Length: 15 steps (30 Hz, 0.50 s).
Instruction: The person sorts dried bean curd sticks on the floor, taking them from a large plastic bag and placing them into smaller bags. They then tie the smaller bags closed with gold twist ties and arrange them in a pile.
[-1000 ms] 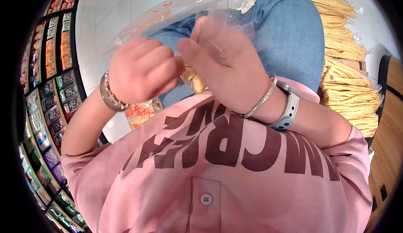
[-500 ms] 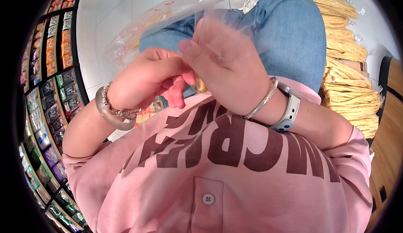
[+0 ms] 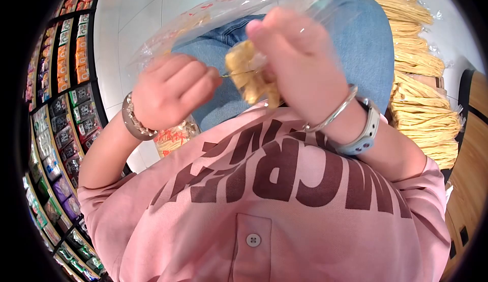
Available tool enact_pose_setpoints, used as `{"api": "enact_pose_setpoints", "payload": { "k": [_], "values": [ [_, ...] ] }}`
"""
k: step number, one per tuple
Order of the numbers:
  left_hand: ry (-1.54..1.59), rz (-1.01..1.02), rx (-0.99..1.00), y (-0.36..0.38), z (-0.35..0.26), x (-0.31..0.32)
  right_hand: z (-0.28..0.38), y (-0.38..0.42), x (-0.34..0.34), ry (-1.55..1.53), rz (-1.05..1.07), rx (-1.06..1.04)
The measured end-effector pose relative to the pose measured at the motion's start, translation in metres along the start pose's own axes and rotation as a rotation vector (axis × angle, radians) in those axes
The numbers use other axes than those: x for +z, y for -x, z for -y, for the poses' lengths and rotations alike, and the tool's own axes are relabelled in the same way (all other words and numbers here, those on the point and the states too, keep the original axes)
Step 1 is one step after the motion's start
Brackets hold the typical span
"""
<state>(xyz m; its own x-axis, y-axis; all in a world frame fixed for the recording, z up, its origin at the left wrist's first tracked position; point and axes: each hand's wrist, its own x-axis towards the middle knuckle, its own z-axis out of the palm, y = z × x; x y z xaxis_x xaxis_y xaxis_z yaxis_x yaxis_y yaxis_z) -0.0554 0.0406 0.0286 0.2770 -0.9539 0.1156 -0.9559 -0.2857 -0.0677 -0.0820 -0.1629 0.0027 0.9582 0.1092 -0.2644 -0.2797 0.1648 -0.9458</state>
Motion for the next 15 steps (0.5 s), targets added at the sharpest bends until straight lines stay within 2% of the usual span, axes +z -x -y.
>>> {"api": "enact_pose_setpoints", "payload": {
  "k": [3,5,9,12,15],
  "values": [
    [-0.045,-0.001,-0.071,0.011,0.007,-0.006,-0.01,-0.013,-0.018,-0.043,-0.018,-0.08],
    [-0.058,-0.017,-0.165,0.024,0.013,-0.01,-0.007,-0.014,-0.021,-0.063,-0.082,-0.048],
    [0.1,0.244,-0.738,0.091,0.013,0.007,-0.002,-0.022,-0.04,0.021,-0.036,-0.025],
    [0.308,0.44,-1.175,0.148,-0.006,0.018,-0.005,-0.019,-0.048,0.163,0.023,-0.133],
    [0.436,0.494,-1.552,0.177,-0.029,0.044,-0.022,-0.018,-0.066,0.116,0.17,-0.164]
  ]
}}
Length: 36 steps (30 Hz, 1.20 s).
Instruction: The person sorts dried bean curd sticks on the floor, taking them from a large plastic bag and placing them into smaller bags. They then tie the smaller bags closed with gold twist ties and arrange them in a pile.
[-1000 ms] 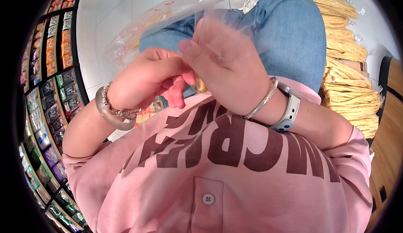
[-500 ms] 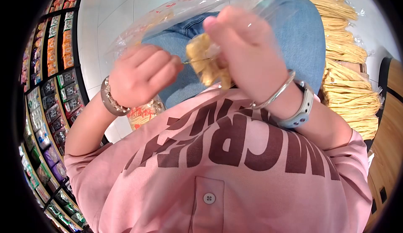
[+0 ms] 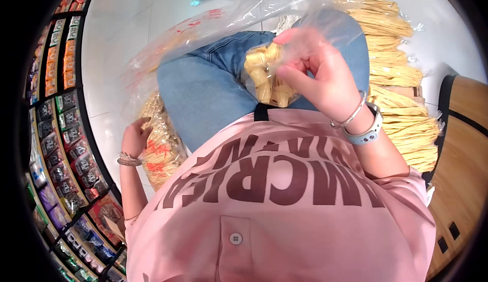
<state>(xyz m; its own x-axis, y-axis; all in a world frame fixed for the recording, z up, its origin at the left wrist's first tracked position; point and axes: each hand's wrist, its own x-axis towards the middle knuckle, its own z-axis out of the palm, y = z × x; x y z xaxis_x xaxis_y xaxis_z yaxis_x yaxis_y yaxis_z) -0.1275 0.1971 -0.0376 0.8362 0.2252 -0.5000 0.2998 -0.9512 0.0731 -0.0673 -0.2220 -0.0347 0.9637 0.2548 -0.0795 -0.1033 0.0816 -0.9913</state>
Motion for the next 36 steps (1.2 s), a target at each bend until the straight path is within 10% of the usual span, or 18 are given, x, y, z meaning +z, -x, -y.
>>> {"api": "enact_pose_setpoints", "payload": {
  "k": [3,11,17,24,36],
  "values": [
    [-0.125,-0.212,0.001,0.008,-0.014,0.015,-0.005,0.003,-0.009,0.21,0.0,-0.157],
    [0.679,-0.387,1.249,-0.002,-0.22,-0.007,0.024,0.003,0.022,0.579,-0.064,-0.339],
    [0.692,-0.295,1.228,-0.006,-0.241,-0.007,0.023,0.009,0.009,0.671,-0.185,-0.359],
    [0.954,-0.323,1.126,-0.01,-0.237,-0.005,0.03,-0.003,0.006,-0.092,-0.076,-0.105],
    [1.405,-0.364,0.717,-0.018,-0.219,0.011,0.065,0.017,-0.017,0.761,-0.137,-0.467]
  ]
}}
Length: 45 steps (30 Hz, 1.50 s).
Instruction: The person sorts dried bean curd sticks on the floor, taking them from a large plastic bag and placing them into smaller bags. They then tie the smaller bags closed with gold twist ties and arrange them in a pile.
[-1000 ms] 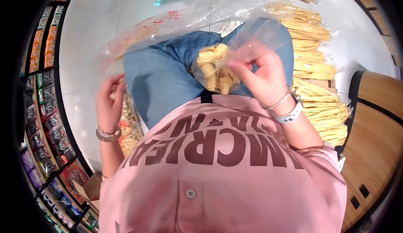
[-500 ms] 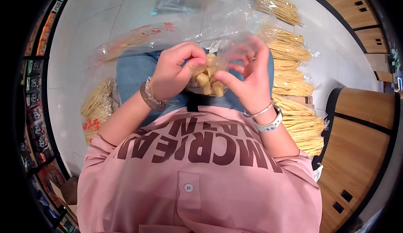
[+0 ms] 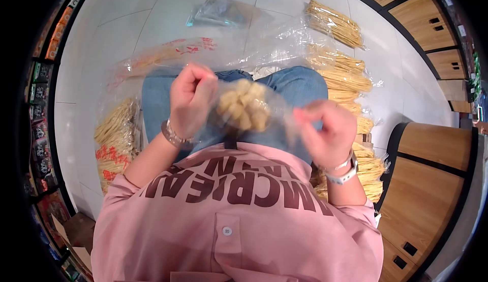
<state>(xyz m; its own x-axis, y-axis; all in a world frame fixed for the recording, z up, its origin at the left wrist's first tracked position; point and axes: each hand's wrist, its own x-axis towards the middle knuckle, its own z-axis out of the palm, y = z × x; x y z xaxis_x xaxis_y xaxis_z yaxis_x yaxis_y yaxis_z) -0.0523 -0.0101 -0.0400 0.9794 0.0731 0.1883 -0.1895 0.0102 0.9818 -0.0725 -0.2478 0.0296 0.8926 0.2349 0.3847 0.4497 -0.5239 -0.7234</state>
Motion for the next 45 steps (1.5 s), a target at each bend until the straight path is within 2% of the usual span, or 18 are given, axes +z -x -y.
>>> {"api": "enact_pose_setpoints", "payload": {
  "k": [4,5,6,9,10,11,12,14,16,17,20,24,27,30,32,33,36,45],
  "values": [
    [-0.141,0.142,0.321,0.011,-0.004,-0.015,-0.008,-0.016,-0.02,-0.235,0.494,-0.191],
    [-0.205,0.268,0.28,0.012,-0.005,-0.021,-0.022,-0.031,-0.029,-0.598,0.707,-0.069],
    [-0.268,0.394,0.238,0.013,-0.006,-0.026,-0.047,-0.038,-0.037,-0.857,0.613,0.047],
    [-0.187,0.683,0.066,0.013,-0.015,-0.029,-0.166,-0.093,-0.076,-0.509,-0.133,0.585],
    [-0.114,0.761,0.002,0.009,-0.02,-0.029,-0.207,-0.103,-0.081,-0.325,-0.149,0.77],
    [0.009,0.799,-0.135,0.003,-0.027,-0.032,-0.258,-0.11,-0.082,-0.409,-0.03,0.844],
    [-0.054,0.736,-0.05,-0.007,-0.028,-0.037,-0.289,-0.115,-0.071,-0.551,0.141,0.929],
    [-0.183,0.608,0.106,-0.032,-0.023,-0.053,-0.282,-0.125,-0.028,-0.326,0.59,0.711],
    [-0.884,0.442,0.321,-0.057,-0.01,-0.071,-0.271,-0.143,0.014,-0.526,1.167,0.589],
    [-1.099,0.425,0.258,-0.064,0.005,-0.08,-0.246,-0.155,0.036,-0.556,1.437,0.613],
    [-1.261,0.59,0.208,-0.067,0.047,-0.095,-0.166,-0.171,0.091,-0.552,1.957,0.385],
    [-1.135,0.645,0.322,-0.068,0.064,-0.108,-0.134,-0.18,0.122,-0.949,1.852,0.502],
    [-0.939,0.375,0.408,-0.095,0.05,-0.11,-0.195,-0.193,0.171,-1.032,1.887,0.749],
    [-0.751,0.286,0.554,-0.132,0.042,-0.097,-0.207,-0.195,0.226,0.079,1.292,-0.165],
    [-0.648,0.283,0.623,-0.152,0.039,-0.073,-0.206,-0.188,0.277,-0.761,0.976,0.312],
    [-0.609,0.281,0.619,-0.154,0.039,-0.054,-0.206,-0.188,0.294,-0.906,0.963,0.434],
    [-0.368,0.25,0.659,-0.152,0.044,-0.004,-0.213,-0.185,0.333,-0.99,1.023,0.668],
    [0.02,0.353,0.651,-0.158,0.022,0.04,-0.248,-0.188,0.409,-0.961,1.178,0.846]
  ]
}}
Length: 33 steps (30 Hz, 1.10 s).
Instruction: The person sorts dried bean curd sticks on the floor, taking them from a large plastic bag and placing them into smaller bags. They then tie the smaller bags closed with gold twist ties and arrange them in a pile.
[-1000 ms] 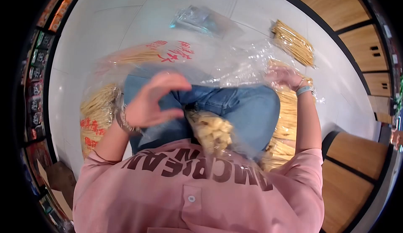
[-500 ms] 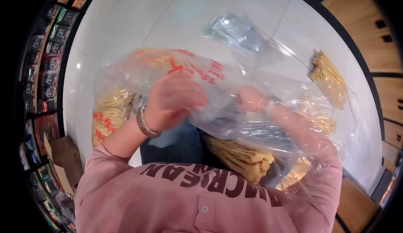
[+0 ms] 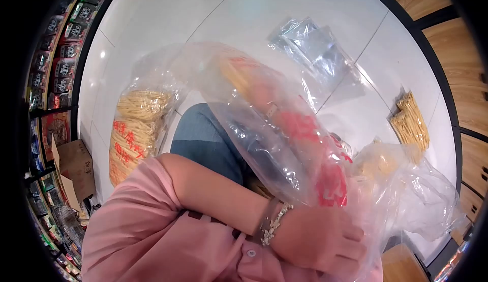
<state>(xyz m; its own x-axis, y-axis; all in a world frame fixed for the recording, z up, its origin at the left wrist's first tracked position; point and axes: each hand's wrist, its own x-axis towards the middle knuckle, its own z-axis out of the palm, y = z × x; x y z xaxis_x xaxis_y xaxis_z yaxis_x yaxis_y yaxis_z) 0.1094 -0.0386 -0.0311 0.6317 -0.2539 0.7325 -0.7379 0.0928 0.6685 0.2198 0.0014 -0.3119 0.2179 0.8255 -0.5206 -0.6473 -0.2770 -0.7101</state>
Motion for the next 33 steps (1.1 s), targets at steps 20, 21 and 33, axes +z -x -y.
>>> {"api": "enact_pose_setpoints", "payload": {
  "k": [20,21,33],
  "values": [
    [-0.471,-0.121,-0.331,0.022,0.008,-0.08,-0.008,-0.052,-0.033,-0.014,0.111,0.195],
    [-0.516,-0.129,-0.342,0.03,0.003,-0.095,-0.006,-0.053,-0.034,-0.009,0.119,0.197],
    [-1.036,-0.476,-0.868,0.162,-0.018,-0.212,-0.003,-0.037,-0.035,-0.083,0.203,0.377]
  ]
}}
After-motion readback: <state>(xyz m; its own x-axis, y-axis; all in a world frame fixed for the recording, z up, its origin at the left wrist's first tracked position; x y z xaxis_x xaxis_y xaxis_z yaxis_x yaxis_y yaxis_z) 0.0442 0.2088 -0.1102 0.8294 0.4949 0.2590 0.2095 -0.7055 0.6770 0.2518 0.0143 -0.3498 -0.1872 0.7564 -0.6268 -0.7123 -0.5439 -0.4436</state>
